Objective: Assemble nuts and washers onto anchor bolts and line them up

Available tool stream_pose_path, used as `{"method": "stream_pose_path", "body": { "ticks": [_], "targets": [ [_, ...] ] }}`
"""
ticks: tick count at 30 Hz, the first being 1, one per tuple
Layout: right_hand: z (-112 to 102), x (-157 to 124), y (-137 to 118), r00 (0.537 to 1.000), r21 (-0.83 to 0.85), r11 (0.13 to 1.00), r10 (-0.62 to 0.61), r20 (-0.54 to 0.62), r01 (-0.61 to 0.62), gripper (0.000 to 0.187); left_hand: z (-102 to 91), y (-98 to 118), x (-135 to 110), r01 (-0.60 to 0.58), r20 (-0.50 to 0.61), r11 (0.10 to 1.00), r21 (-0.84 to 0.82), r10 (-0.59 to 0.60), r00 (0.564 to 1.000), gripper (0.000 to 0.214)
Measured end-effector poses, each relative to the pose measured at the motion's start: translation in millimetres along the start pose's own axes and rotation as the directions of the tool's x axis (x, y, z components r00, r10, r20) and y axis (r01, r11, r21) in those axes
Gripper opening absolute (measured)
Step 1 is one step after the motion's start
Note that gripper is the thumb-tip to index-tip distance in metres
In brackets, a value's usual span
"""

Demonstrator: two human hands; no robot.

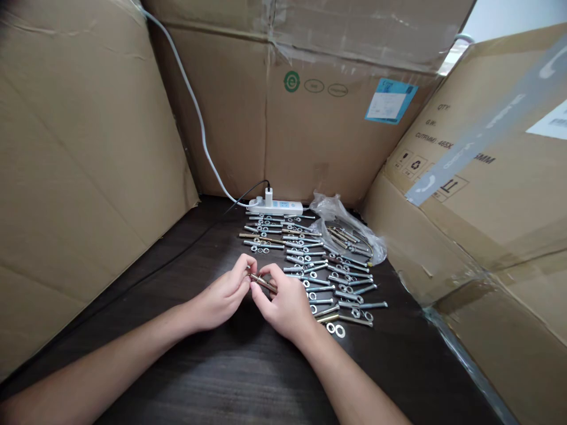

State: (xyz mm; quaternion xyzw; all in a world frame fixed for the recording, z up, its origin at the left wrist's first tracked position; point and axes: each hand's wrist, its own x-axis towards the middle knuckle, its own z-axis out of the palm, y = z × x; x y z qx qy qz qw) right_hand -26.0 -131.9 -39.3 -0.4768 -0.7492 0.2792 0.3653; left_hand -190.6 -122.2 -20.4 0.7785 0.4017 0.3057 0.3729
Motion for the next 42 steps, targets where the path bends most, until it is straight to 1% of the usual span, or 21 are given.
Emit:
{"method": "stream_pose_path", "body": {
  "ticks": [6,10,12,15,20,26,30,34,36,38,40,42],
  "targets": [
    [-1.1,-0.4,-2.9,1.000,-0.033,0.999,-0.013,0.024,0.013,0.015,-2.4,2.3,-1.1,-0.025,0.040,0.999,0.036,0.024,0.999,0.011],
    [-0.9,-0.1,-3.1,1.000,-0.037,0.999,0.002,0.021,-0.001,0.014,-5.5,5.8,-1.1,-0.031,0.105,0.994,0.105,0.019,0.994,0.015],
    [-1.0,0.0,-2.3,1.000,-0.020,1.000,0.014,0.013,-0.014,0.015,-6.8,7.2,-1.1,-0.023,0.111,0.989,0.146,0.007,0.994,0.015],
    [-1.9,0.6,-2.1,1.000,0.047,0.999,0.020,0.005,-0.020,0.015,-7.5,8.5,-1.2,-0.021,0.079,0.985,0.169,0.007,0.997,0.015],
    [-4.5,1.1,-5.3,1.000,0.197,0.980,0.010,-0.002,-0.010,0.018,-7.4,11.3,-2.0,-0.030,0.032,0.991,0.129,0.026,0.999,0.015],
    [-4.7,-0.1,-6.5,0.999,0.315,0.949,0.027,-0.020,-0.019,0.020,-8.8,13.5,-2.3,-0.051,-0.027,0.993,0.107,0.054,0.998,0.017],
    [-5.4,0.5,-6.6,0.999,0.396,0.917,0.038,0.012,-0.040,0.019,-8.5,13.0,-1.9,-0.115,-0.026,0.988,0.102,0.118,0.993,0.019],
    [-5.9,2.0,-6.1,0.995,0.465,0.880,0.078,0.065,-0.100,0.022,-8.0,14.7,-2.0,-0.148,-0.022,0.985,0.092,0.150,0.988,0.020],
    [-5.6,2.6,-5.8,0.993,0.482,0.869,0.097,0.062,-0.115,0.022,-9.2,14.2,-1.6,-0.140,-0.023,0.986,0.095,0.143,0.989,0.020],
    [-5.5,3.0,-5.8,0.994,0.474,0.874,0.107,0.027,-0.107,0.022,-12.3,10.3,0.2,-0.111,-0.035,0.987,0.114,0.116,0.993,0.021],
    [-5.9,3.1,-6.1,0.993,0.441,0.893,0.111,-0.026,-0.089,0.020,-17.4,2.2,3.5,-0.060,-0.069,0.983,0.172,0.072,0.995,0.024],
    [-6.3,2.7,-6.5,0.993,0.395,0.916,0.102,-0.059,-0.071,0.018,-23.2,-8.6,7.3,-0.005,-0.099,0.962,0.274,0.033,0.994,0.022]
  ]
}}
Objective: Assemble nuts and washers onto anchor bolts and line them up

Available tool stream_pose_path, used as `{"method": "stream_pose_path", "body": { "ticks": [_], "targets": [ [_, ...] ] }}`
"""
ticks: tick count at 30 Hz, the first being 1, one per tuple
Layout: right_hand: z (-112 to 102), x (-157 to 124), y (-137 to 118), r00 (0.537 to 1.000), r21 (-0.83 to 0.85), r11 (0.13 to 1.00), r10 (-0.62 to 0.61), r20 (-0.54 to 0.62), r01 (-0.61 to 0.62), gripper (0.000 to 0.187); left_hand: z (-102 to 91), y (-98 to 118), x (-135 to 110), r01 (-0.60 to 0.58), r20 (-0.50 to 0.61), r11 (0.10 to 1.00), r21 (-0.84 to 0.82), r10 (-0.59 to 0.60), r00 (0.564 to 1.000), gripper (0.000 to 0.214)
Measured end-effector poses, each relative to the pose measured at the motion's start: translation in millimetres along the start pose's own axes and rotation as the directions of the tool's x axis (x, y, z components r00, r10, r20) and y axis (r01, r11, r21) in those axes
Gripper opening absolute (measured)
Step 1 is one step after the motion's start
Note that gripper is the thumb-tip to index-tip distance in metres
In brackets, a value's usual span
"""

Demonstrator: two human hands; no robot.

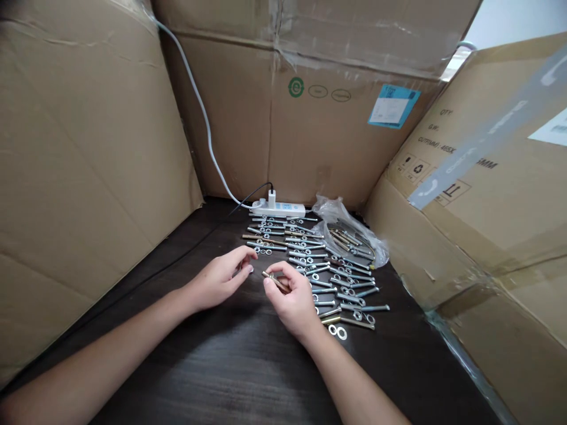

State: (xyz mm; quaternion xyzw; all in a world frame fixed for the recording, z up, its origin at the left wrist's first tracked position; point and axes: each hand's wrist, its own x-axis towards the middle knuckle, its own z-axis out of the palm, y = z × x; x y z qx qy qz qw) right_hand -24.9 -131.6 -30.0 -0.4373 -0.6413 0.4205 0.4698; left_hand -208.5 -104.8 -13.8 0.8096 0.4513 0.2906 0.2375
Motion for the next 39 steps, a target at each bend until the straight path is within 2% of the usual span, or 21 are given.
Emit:
{"method": "stream_pose_path", "body": {
  "ticks": [5,8,12,15,17,19,21,23,25,29,35,39],
  "targets": [
    [1.0,-2.7,1.0,0.998,-0.162,0.985,-0.052,0.044,0.058,0.012,0.5,-21.3,3.7,0.085,0.070,0.983,0.161,-0.098,0.993,0.017],
    [2.2,-4.0,2.9,0.996,-0.238,0.968,-0.073,0.057,0.084,0.010,4.7,-23.3,3.2,0.071,0.081,0.978,0.198,-0.088,0.993,0.016],
    [2.2,-3.4,3.4,0.996,-0.242,0.966,-0.078,0.049,0.088,0.011,9.8,-22.7,5.5,0.045,0.074,0.974,0.221,-0.063,0.995,0.009],
    [1.7,-2.0,2.2,0.996,-0.226,0.971,-0.074,0.051,0.083,0.011,12.6,-19.4,8.0,0.039,0.044,0.990,0.135,-0.045,0.998,0.007],
    [1.6,-1.3,1.4,0.996,-0.234,0.969,-0.068,0.049,0.078,0.011,14.7,-14.5,8.6,0.064,0.017,0.995,-0.072,-0.063,0.998,0.008],
    [1.7,-1.0,1.0,0.997,-0.256,0.964,-0.068,0.044,0.077,0.011,17.0,-8.3,7.8,0.126,0.066,0.911,-0.393,-0.108,0.992,0.012],
    [2.0,-1.3,1.1,0.997,-0.274,0.958,-0.070,0.043,0.079,0.011,19.5,-2.7,5.9,0.222,0.196,0.707,-0.672,-0.120,0.973,0.019],
    [2.2,-1.8,1.5,0.997,-0.263,0.962,-0.068,0.046,0.078,0.011,21.3,0.9,3.8,0.299,0.299,0.517,-0.802,-0.086,0.950,0.023],
    [2.4,-2.3,2.4,0.997,-0.231,0.970,-0.061,0.043,0.070,0.012,22.0,2.3,2.4,0.320,0.326,0.438,-0.840,-0.065,0.943,0.025],
    [2.2,-2.2,4.4,0.999,-0.214,0.975,-0.051,0.005,0.051,0.014,21.2,2.9,2.2,0.271,0.273,0.469,-0.840,-0.066,0.960,0.026],
    [2.1,-0.9,4.7,0.999,-0.244,0.968,-0.053,-0.004,0.051,0.014,18.7,8.6,1.1,0.110,0.115,0.636,-0.764,-0.034,0.993,0.021],
    [1.7,-0.5,5.5,0.999,-0.236,0.970,-0.049,0.013,0.051,0.014,18.0,9.2,0.0,0.096,0.111,0.685,-0.723,-0.022,0.994,0.019]
  ]
}}
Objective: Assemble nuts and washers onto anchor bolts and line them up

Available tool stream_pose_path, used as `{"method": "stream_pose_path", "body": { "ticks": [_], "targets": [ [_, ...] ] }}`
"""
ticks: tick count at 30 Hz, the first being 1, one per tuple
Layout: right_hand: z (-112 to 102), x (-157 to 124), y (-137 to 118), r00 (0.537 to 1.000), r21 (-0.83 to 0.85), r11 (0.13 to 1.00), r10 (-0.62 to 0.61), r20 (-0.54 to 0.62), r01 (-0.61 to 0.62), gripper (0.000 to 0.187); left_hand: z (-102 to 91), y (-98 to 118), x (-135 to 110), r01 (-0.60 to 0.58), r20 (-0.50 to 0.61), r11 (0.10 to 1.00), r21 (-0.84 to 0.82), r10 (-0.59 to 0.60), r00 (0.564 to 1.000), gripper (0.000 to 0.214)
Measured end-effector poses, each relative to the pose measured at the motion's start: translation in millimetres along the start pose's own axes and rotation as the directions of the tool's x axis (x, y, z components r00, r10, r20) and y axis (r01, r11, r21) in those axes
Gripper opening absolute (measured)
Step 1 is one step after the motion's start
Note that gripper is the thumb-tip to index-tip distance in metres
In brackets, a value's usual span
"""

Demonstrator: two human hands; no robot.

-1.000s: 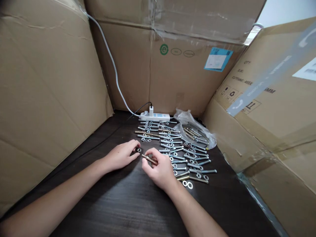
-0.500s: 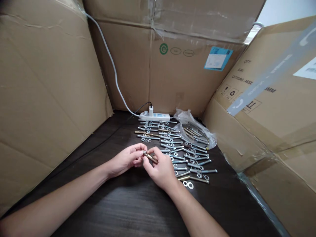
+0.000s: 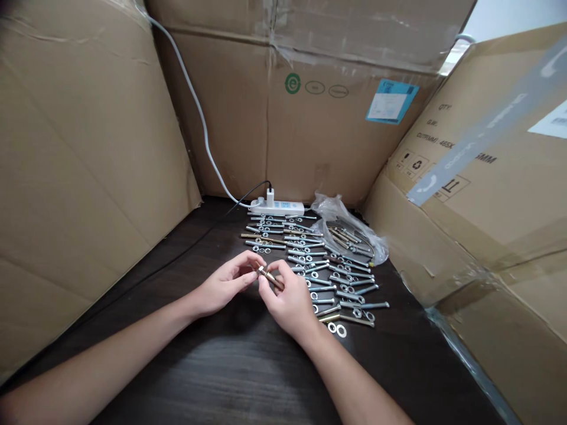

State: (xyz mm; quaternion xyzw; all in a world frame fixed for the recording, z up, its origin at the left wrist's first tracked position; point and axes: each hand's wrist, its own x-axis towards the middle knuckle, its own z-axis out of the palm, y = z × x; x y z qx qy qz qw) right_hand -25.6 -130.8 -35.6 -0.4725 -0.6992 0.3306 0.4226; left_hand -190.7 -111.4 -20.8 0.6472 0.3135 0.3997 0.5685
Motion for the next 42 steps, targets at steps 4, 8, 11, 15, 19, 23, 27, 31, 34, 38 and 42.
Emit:
{"method": "stream_pose_path", "body": {
  "ticks": [4,8,11,15,19,23,27,31,34,38,42],
  "targets": [
    [-0.4,0.0,2.6,0.999,0.001,1.000,0.018,0.037,-0.018,0.014,-1.7,-4.0,0.3,0.066,-0.013,0.998,-0.014,-0.066,0.998,0.019],
    [-0.1,-0.2,3.5,0.999,-0.046,0.999,0.007,0.048,-0.005,0.012,-2.5,-4.1,1.2,0.034,-0.026,0.968,0.249,-0.028,0.999,0.029],
    [0.4,-0.3,3.3,0.998,-0.057,0.998,-0.004,0.061,0.007,0.012,-2.5,-0.9,0.7,0.003,0.014,0.918,0.397,-0.010,1.000,0.030],
    [0.2,-0.1,3.6,0.998,-0.049,0.999,-0.003,0.069,0.006,0.012,-3.2,0.7,-1.8,-0.034,0.038,0.923,0.384,0.021,0.999,0.014],
    [-0.8,-0.1,3.1,0.997,-0.044,0.999,0.007,0.071,-0.004,0.013,-3.7,-0.5,-3.4,-0.044,0.024,0.916,0.400,0.037,0.999,0.015],
    [-1.2,-0.2,1.6,0.997,-0.057,0.998,0.012,0.071,-0.008,0.013,-2.9,0.2,-2.8,-0.057,0.030,0.886,0.460,0.048,0.998,0.016],
    [-1.1,-0.4,0.4,0.997,-0.081,0.997,0.009,0.073,-0.003,0.013,-2.9,0.2,-1.3,-0.047,0.053,0.876,0.480,0.024,0.998,0.027],
    [-1.1,-0.3,0.6,0.998,-0.078,0.997,0.008,0.068,-0.002,0.012,-3.7,-1.2,-2.4,-0.055,0.067,0.884,0.465,0.027,0.997,0.024],
    [-0.6,0.0,1.5,0.997,-0.045,0.999,0.017,0.071,-0.014,0.012,-3.8,-1.5,-4.7,-0.071,0.031,0.903,0.423,0.064,0.997,0.018],
    [-0.4,0.2,1.2,0.997,-0.033,0.999,0.024,0.071,-0.022,0.012,-4.1,-0.1,-4.6,-0.083,-0.041,0.906,0.415,0.110,0.993,0.028],
    [-0.9,-0.1,0.1,0.997,-0.046,0.999,0.025,0.072,-0.021,0.012,-4.2,1.0,-1.3,-0.068,-0.058,0.861,0.504,0.112,0.992,0.020]
  ]
}}
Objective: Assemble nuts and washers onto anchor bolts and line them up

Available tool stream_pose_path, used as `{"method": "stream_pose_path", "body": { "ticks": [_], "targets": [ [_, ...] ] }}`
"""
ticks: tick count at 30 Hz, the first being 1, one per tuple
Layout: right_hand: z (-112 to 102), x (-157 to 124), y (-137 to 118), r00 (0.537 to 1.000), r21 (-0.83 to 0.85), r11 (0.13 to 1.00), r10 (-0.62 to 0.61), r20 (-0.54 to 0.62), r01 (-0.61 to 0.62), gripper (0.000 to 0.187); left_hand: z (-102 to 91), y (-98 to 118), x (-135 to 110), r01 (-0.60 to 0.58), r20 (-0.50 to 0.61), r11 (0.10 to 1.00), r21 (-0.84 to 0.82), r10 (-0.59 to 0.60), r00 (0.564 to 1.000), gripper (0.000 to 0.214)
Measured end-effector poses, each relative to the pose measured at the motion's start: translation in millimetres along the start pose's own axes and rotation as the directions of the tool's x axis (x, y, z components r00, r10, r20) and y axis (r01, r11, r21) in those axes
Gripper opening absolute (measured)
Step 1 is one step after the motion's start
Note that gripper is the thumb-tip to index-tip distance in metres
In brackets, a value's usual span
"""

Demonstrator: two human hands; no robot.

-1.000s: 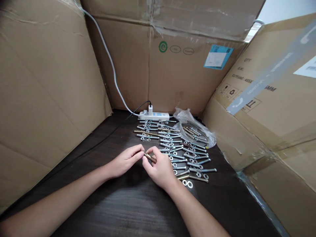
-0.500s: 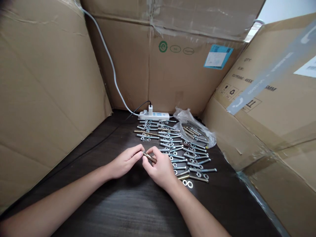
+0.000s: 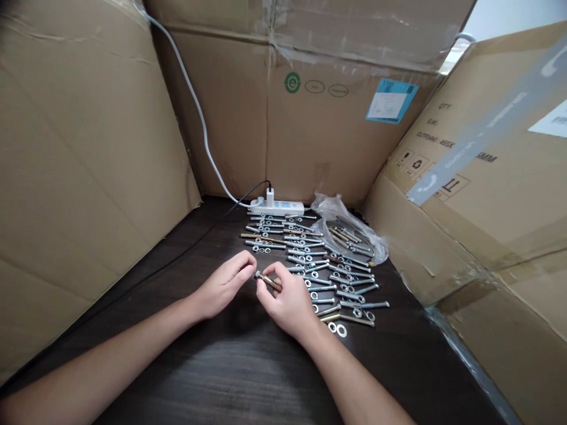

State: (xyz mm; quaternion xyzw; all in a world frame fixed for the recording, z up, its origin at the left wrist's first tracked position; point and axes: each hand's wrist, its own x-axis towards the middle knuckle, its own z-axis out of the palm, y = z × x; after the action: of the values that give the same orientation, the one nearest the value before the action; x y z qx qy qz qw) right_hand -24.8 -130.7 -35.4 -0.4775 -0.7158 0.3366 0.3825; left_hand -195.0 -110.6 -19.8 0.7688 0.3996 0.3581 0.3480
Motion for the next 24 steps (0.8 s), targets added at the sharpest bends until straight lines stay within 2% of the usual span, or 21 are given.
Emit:
{"method": "stream_pose_path", "body": {
  "ticks": [2,4,6,8,14,21,24],
  "targets": [
    [0.1,-0.2,0.2,1.000,-0.013,1.000,-0.002,0.001,0.002,0.012,0.7,0.2,0.4,0.016,0.053,0.999,0.030,-0.018,0.998,0.028],
    [0.6,-0.4,0.8,1.000,-0.031,0.999,-0.005,0.000,0.005,0.012,1.7,0.6,-0.6,0.026,0.089,1.000,0.000,-0.026,0.996,0.021],
    [1.0,-0.4,1.2,1.000,-0.035,0.999,-0.007,0.003,0.007,0.012,2.2,1.4,-2.2,0.023,0.085,0.998,-0.057,-0.018,0.996,0.010],
    [1.1,-0.4,1.0,1.000,-0.018,1.000,-0.008,0.011,0.008,0.011,2.2,2.2,-3.7,0.015,0.070,0.996,-0.085,-0.009,0.998,0.021],
    [-0.7,0.0,-1.1,1.000,-0.027,1.000,-0.016,-0.010,0.015,0.013,0.9,2.3,-4.5,-0.005,0.107,0.999,-0.032,0.009,0.994,0.012],
    [-0.7,-1.9,-5.0,1.000,-0.037,0.999,-0.020,0.006,0.020,0.012,0.4,-0.3,-0.3,-0.001,0.135,0.999,0.038,-0.004,0.991,0.035],
    [-0.6,-1.7,-5.2,1.000,-0.039,0.999,-0.019,0.007,0.019,0.012,0.8,-0.1,-0.8,0.000,0.146,0.999,0.033,-0.005,0.989,0.032]
  ]
}}
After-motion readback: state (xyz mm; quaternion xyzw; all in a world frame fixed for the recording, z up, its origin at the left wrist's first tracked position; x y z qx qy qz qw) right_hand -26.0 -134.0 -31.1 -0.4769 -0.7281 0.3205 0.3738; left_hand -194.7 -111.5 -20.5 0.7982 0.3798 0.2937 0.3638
